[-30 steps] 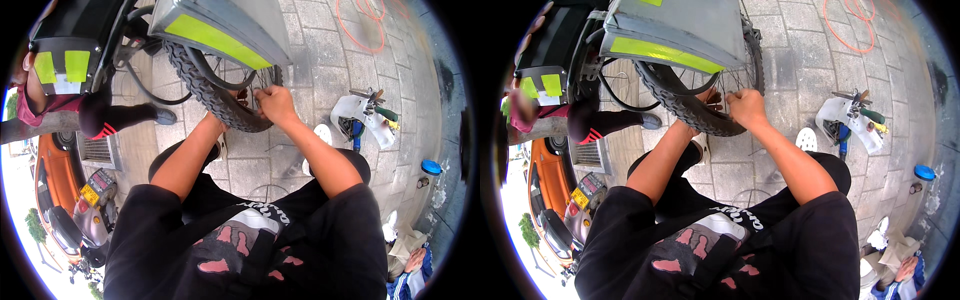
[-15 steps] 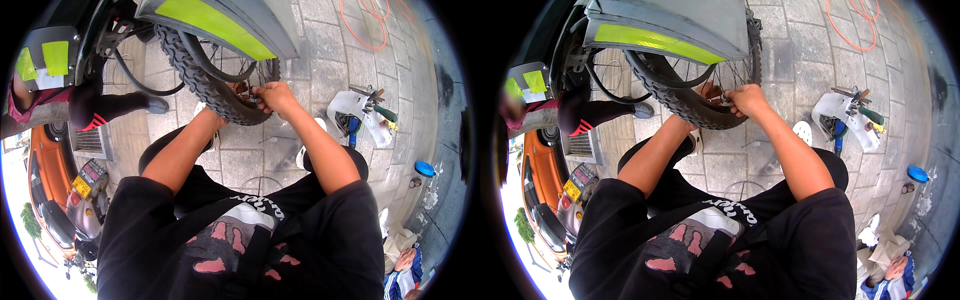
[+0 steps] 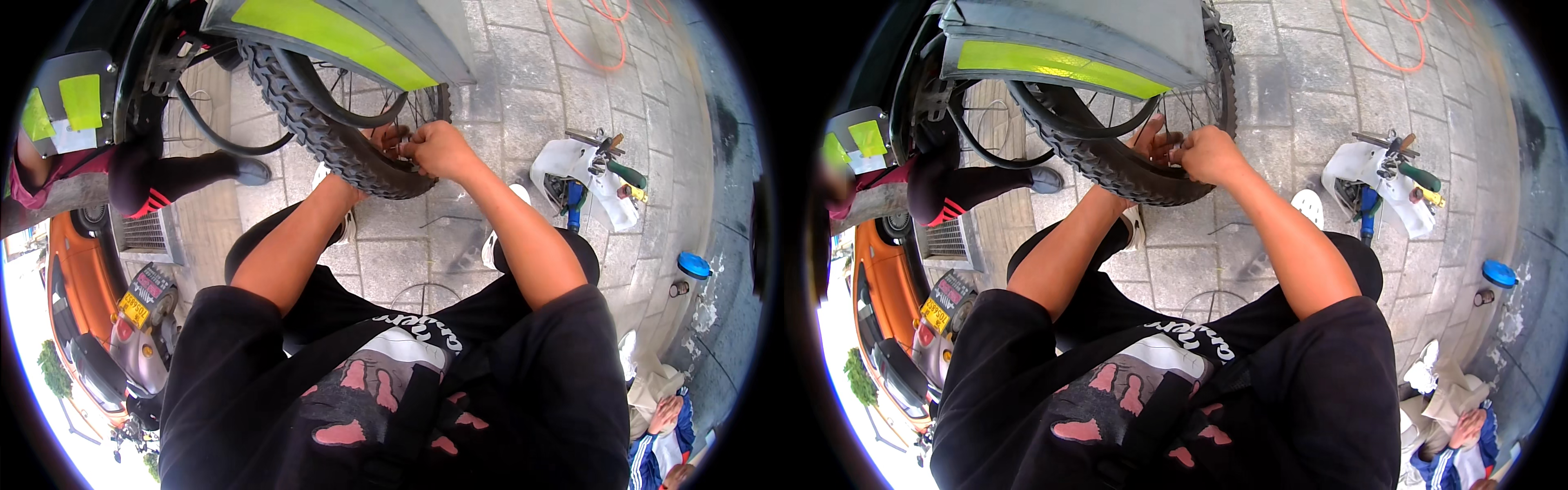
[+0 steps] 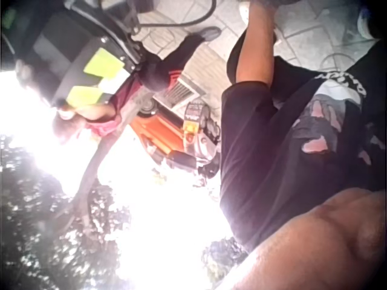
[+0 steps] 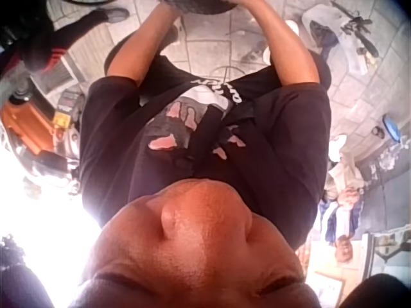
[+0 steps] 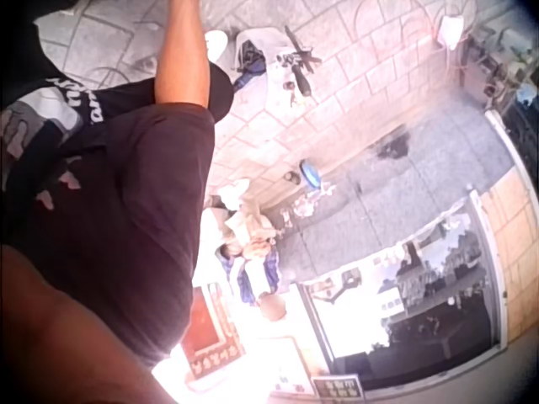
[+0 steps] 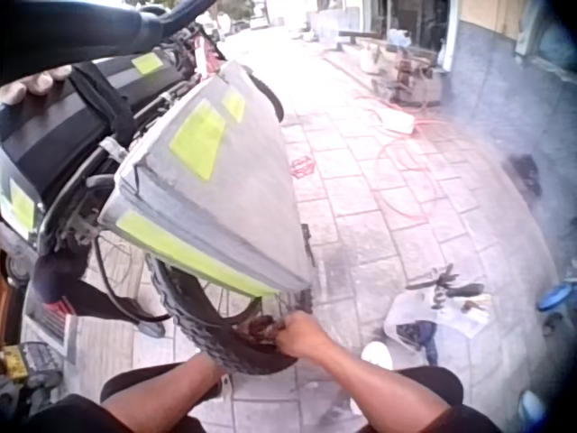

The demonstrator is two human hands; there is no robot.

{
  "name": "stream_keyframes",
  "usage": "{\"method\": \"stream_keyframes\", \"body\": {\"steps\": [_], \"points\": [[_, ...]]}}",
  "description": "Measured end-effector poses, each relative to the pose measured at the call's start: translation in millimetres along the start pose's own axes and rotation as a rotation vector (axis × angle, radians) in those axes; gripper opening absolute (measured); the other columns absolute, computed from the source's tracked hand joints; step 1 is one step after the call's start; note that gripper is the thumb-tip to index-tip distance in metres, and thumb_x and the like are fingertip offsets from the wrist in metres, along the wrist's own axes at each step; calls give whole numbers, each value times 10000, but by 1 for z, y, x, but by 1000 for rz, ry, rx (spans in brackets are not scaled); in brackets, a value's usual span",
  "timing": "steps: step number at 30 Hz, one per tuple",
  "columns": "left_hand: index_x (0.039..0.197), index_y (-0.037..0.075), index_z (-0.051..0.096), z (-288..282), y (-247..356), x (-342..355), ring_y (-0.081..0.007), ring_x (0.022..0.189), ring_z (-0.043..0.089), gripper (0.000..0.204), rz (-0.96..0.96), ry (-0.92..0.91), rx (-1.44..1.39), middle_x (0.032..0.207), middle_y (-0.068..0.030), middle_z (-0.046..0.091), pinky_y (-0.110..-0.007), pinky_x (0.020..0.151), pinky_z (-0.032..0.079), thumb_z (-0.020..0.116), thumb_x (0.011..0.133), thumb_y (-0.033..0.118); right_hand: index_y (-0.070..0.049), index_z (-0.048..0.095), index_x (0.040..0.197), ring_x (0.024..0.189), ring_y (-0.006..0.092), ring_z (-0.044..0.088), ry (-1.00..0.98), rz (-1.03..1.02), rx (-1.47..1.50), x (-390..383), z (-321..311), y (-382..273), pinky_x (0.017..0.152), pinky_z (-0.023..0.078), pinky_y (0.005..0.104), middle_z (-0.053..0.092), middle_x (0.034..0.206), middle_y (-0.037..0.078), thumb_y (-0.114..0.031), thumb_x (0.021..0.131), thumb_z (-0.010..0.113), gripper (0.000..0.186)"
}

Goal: The person sits on the ground and works on the rear tire of a bicycle, using a tool to pry the tire away from the rim. They then remove the inner tube from the tire and inspect it.

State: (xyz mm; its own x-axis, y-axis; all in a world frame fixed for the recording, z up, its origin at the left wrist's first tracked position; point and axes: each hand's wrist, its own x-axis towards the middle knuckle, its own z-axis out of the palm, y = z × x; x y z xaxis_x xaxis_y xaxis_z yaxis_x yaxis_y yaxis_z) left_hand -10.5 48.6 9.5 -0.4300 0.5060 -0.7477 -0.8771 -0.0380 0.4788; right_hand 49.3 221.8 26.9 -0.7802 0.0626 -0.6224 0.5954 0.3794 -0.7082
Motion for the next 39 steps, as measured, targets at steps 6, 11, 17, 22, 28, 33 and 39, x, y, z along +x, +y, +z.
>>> {"method": "stream_keyframes", "body": {"steps": [6,11,17,22,28,33,39], "points": [[1216,51,646,-5,-6,12,-207,950,678,515,122,-148,44,1081,-73,708,-346,851,558,605,993,513,6,762,873,922,398,709,58,-232,-220,2,1,2,807,558,451,733,907,236,-259,851,755,266],[1235,47,648,2,-3,4,-200,914,687,541,75,-74,139,1116,-90,714,-311,865,538,592,994,528,29,735,792,827,395,704,163,-252,-296,2,11,5,748,548,437,705,822,241,-228,838,745,262],[839,116,620,-14,9,11,-111,728,576,437,89,-117,296,766,5,608,-265,708,457,612,990,526,18,758,908,868,376,736,190,-131,-288,0,10,6,802,590,441,742,924,226,-227,909,688,255],[711,154,537,19,20,-15,-94,627,515,436,147,48,380,673,35,520,-272,609,422,666,975,475,26,751,894,623,193,704,19,121,275,13,3,21,610,583,355,720,780,159,-201,933,707,235],[726,154,545,31,23,-25,-88,554,537,386,78,148,303,650,23,542,-252,522,436,703,964,414,46,741,935,732,295,741,197,-113,-178,10,18,22,694,595,399,736,839,214,-289,917,719,336],[828,140,540,18,32,-20,-98,590,593,300,43,125,361,698,-3,611,-262,546,479,678,989,352,25,753,999,1061,396,701,-121,88,-261,-10,-11,-27,904,561,461,728,1049,267,-364,890,723,405],[1119,53,616,-26,13,3,-148,728,660,318,586,-34,936,791,-46,664,-302,666,534,686,981,331,28,749,1023,1064,392,700,30,-100,-541,-3,-4,-25,900,571,457,733,1074,238,-374,865,751,432]]}}
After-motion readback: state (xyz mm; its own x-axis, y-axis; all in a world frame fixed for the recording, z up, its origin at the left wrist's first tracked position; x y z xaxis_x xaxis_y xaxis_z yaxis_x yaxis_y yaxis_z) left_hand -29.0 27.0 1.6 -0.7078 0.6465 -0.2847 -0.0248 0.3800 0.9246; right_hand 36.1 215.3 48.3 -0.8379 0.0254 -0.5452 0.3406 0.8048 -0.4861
